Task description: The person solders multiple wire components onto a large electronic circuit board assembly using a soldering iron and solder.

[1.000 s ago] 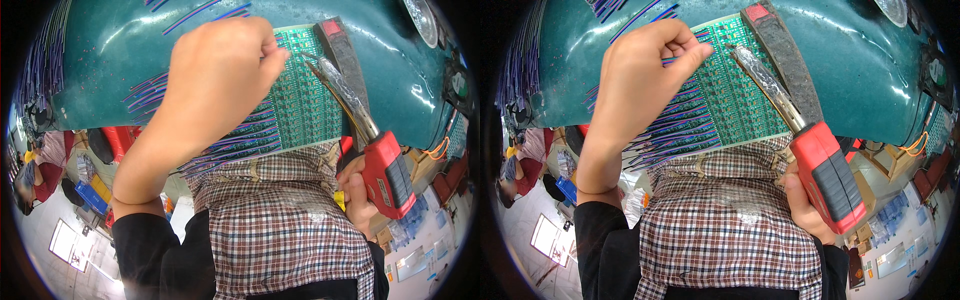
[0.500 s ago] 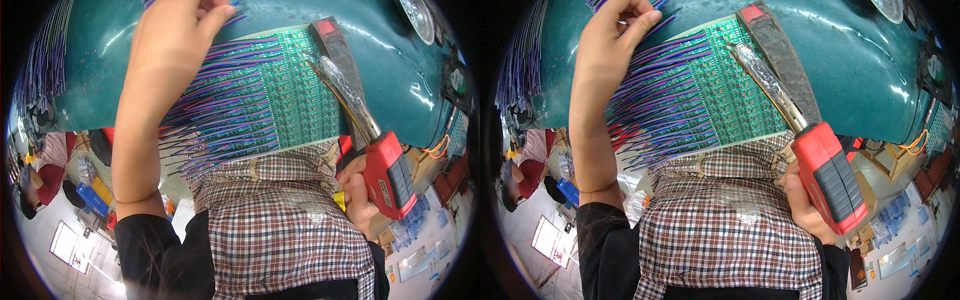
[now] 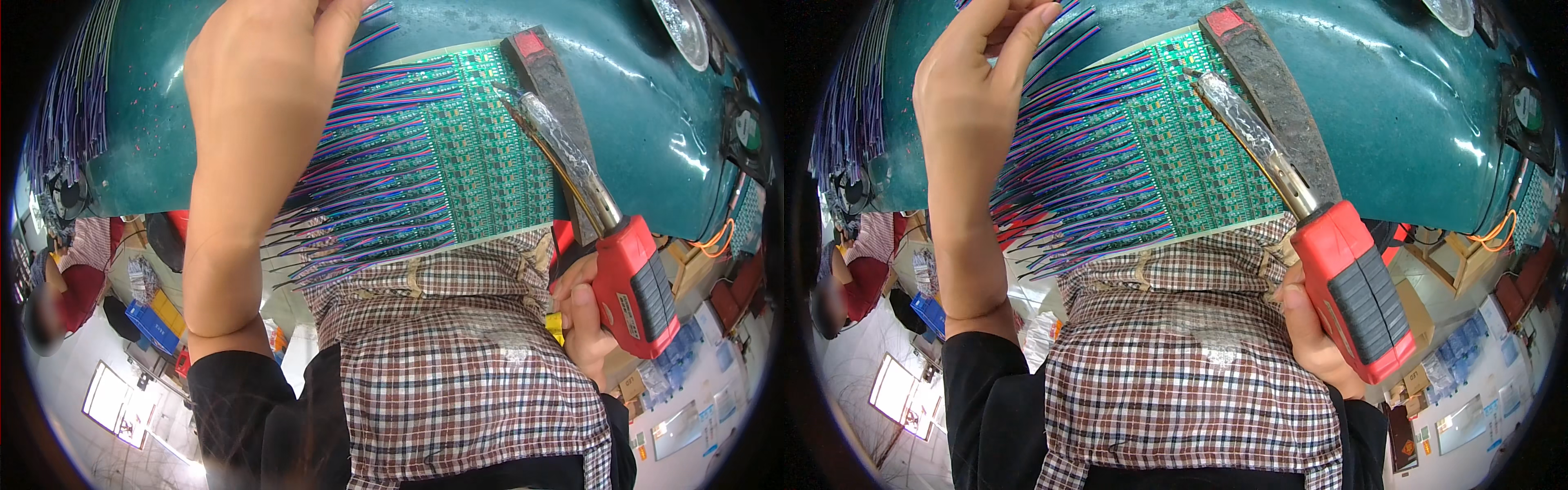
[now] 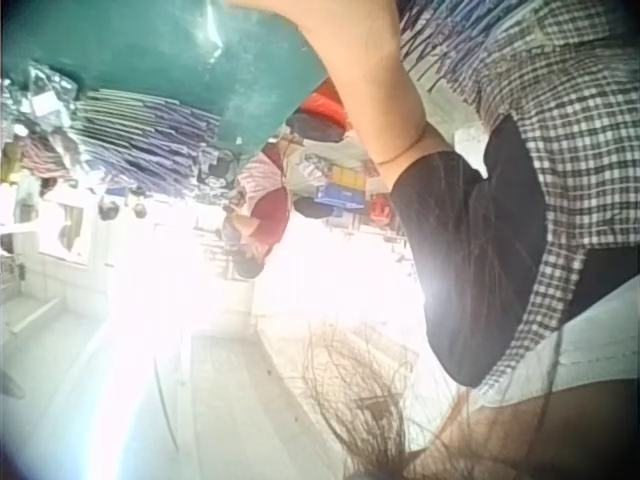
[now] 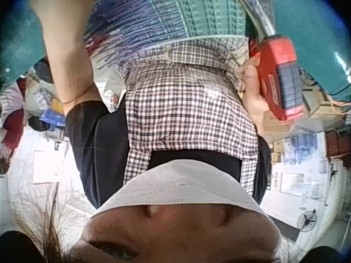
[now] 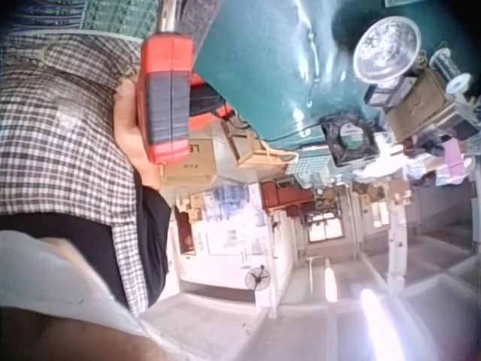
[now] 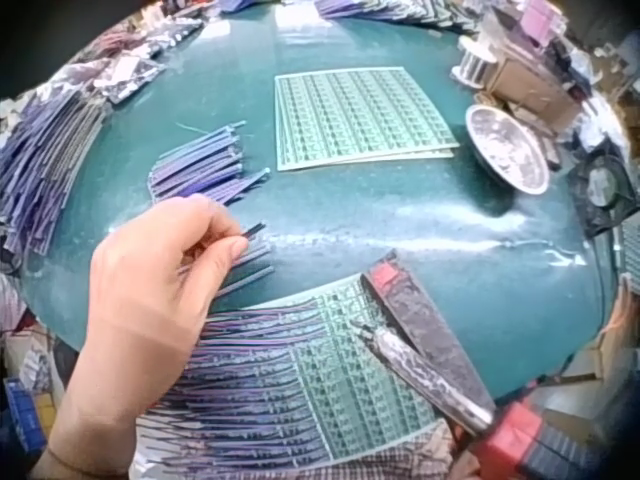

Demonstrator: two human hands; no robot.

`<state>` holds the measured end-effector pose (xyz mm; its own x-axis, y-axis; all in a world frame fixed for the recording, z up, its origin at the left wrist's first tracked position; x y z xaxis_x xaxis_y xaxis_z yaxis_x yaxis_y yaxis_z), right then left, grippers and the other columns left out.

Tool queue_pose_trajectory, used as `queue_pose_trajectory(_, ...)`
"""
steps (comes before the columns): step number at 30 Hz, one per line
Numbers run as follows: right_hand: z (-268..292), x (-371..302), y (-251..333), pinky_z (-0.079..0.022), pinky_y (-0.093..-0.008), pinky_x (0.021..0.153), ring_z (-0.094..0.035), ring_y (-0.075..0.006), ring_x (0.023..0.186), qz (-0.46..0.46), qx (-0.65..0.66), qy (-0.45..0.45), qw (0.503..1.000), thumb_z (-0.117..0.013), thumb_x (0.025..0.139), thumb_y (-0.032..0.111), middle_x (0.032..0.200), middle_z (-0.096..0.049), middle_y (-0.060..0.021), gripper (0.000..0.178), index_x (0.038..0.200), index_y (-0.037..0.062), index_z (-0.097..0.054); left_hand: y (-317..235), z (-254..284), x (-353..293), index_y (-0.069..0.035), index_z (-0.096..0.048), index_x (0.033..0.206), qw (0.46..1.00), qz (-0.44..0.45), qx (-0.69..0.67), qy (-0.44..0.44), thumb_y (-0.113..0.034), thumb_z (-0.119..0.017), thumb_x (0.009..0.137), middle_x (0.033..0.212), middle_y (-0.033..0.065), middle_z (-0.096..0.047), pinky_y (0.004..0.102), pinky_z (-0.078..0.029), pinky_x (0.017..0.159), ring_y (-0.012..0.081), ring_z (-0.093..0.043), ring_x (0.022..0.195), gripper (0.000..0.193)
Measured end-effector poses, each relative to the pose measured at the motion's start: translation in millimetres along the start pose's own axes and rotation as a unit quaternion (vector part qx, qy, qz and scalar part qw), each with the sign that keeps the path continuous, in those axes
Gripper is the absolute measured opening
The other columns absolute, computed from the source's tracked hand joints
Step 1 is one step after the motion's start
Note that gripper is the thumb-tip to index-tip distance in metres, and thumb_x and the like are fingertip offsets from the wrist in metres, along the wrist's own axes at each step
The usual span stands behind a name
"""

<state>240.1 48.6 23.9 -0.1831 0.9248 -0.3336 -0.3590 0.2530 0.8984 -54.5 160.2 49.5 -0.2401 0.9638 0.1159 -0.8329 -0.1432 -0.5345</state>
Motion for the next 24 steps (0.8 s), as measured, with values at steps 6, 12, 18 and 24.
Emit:
queue_pose_trajectory(6,1.4,-0.7,-2.3,-0.044,-0.0250,0.055,-0.044,-0.0069,0.049,-0.006,-0.004,-0.003,1.000,-0.061,0.096,0.010,0.077,-0.059,-0.0105,0.013,0.101,-0.0005,-0.055,-3.4,-25.0,-31.1,-0.001,-0.067,0.086,0.986,-0.130,-0.023,0.099,-0.012,-0.080,0.088,0.076,0.0042,-0.062,0.0280,-0.044,0.061,0.0131,-0.054,0.066,0.017)
queue_pose_trajectory(12,9.5,-9.0,-9.9,-0.039,-0.0215,0.052,-0.047,-0.0064,0.051,-0.023,-0.093,0.017,0.995,-0.069,0.095,0.018,0.076,-0.062,-0.0077,0.025,0.109,-0.0001,-0.058,-2.0,-43.8,-43.1,-0.002,-0.065,0.077,0.989,-0.095,-0.045,0.107,-0.012,-0.082,0.087,0.071,0.0034,-0.060,0.0287,-0.044,0.059,0.0144,-0.054,0.063,0.022)
queue_pose_trajectory(18,4.7,-9.2,-9.8,-0.036,-0.0209,0.050,-0.047,-0.0063,0.054,-0.040,-0.079,0.001,0.996,-0.074,0.093,0.024,0.074,-0.064,-0.0065,0.032,0.111,0.0004,-0.063,3.4,-48.0,-47.9,-0.002,-0.065,0.075,0.991,-0.090,-0.043,0.089,-0.013,-0.081,0.088,0.070,0.0042,-0.061,0.0295,-0.045,0.057,0.0151,-0.055,0.061,0.023)
queue_pose_trajectory(24,0.6,-4.9,-6.2,-0.035,-0.0224,0.050,-0.048,-0.0064,0.054,-0.068,-0.058,-0.003,0.996,-0.073,0.092,0.023,0.074,-0.063,-0.0056,0.023,0.092,0.0021,-0.064,1.4,-47.1,-47.0,-0.002,-0.065,0.074,0.992,-0.094,-0.031,0.080,-0.013,-0.081,0.088,0.068,0.0043,-0.060,0.0304,-0.044,0.055,0.0151,-0.056,0.059,0.024)
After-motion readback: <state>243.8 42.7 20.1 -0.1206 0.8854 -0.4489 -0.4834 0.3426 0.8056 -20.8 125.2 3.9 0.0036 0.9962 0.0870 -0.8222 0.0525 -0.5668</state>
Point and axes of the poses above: each hand's wrist, its own x-axis towards the middle knuckle, its own z-axis out of the back of the hand, y = z × x, the point moved 5 cm from there along x, towards the middle knuckle
